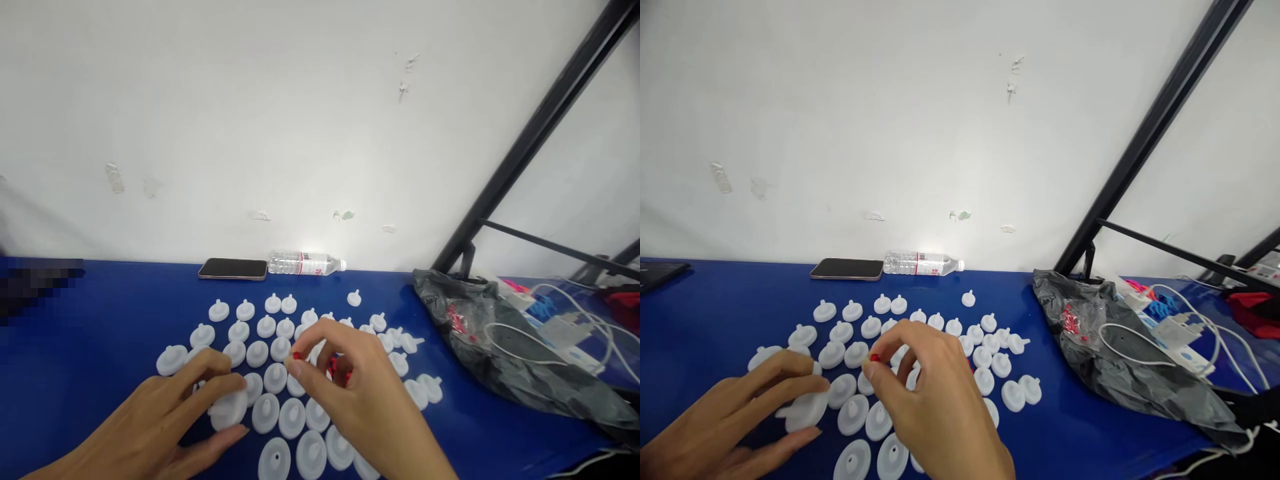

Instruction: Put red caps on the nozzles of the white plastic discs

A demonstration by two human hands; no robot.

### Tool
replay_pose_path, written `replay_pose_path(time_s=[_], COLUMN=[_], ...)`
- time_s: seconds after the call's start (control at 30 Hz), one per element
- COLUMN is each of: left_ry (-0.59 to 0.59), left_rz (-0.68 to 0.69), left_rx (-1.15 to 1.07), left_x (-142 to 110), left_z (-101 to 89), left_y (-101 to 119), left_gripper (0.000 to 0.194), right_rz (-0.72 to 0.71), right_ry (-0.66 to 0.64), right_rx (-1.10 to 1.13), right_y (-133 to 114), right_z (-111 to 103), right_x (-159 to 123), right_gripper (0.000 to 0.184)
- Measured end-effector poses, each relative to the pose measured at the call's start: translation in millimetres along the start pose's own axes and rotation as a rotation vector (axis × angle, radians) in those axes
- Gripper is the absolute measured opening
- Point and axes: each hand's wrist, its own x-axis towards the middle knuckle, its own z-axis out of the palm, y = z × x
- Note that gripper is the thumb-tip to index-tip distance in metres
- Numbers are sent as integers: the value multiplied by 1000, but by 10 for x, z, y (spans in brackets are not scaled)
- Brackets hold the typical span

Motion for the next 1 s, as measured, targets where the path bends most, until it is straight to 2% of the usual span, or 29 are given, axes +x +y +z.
replay_pose_path(time_s=[0.1, 0.23, 0.33, 0.5, 0.63, 0.73, 0.83, 0.9, 0.93, 1.0], left_ry=[-4, 45, 46, 28, 46, 103, 189, 228, 239, 228], left_rz=[-96, -103, -40, 29, 31, 7, 20, 7, -12, -36], left_rx=[5, -82, -145, -131, -146, -164, -135, -47, -1, 39], left_x=[4, 48, 98, 101, 150, 213, 181, 88, 29, -91], left_z=[9, 13, -8, -31, -38, -64, -80, -68, -54, -18], left_y=[-2, -10, -43, -104, -64, 13, 77, 96, 98, 90], left_gripper=[43, 36, 31, 25, 24, 24, 20, 18, 17, 20], right_rz=[-90, -137, -113, -74, -50, -21, -6, 58, 117, 236], right_ry=[21, 31, -27, -83, -102, -132, -135, -70, -42, -36], right_rx=[44, 139, 173, 143, 133, 180, 262, 264, 257, 262], right_y=[-4, -26, -35, -18, -36, -93, -171, -221, -242, -274], right_z=[97, 234, 346, 475, 474, 445, 444, 470, 490, 539], right_x=[43, 71, 73, 63, 45, 45, 24, -24, -57, -122], right_gripper=[11, 16, 18, 15, 14, 9, 19, 23, 35, 72])
